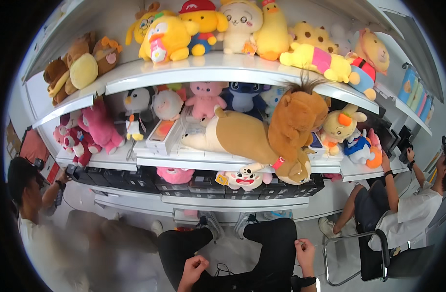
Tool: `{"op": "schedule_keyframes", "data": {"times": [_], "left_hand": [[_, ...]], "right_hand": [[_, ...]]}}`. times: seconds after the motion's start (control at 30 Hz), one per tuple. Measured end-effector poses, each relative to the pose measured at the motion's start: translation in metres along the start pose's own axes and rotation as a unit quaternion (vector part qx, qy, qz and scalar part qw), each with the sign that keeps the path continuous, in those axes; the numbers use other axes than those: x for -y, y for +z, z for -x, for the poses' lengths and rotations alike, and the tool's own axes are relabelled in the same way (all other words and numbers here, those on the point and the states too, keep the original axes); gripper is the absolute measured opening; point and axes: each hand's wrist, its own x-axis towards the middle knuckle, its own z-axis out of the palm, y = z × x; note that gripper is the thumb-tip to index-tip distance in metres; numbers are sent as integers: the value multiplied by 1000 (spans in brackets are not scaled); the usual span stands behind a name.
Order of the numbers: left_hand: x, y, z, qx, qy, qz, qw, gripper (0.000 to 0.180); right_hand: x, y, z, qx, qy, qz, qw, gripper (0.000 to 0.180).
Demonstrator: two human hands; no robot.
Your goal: Organize plush toys and electronics boxes on a store shelf.
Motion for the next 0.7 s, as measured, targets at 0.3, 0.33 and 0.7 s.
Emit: {"op": "schedule_keyframes", "data": {"times": [0.3,0.33,0.7], "left_hand": [[-28,-26,-5,-122,137,3,983,8],[-15,-39,-8,-141,139,65,978,9],[-25,-58,-47,-302,162,-31,939,40]], "right_hand": [[-9,-15,-17,72,0,-170,983,27],[0,-19,-19,96,47,-197,975,26],[-13,-12,-34,139,124,-258,948,19]]}}
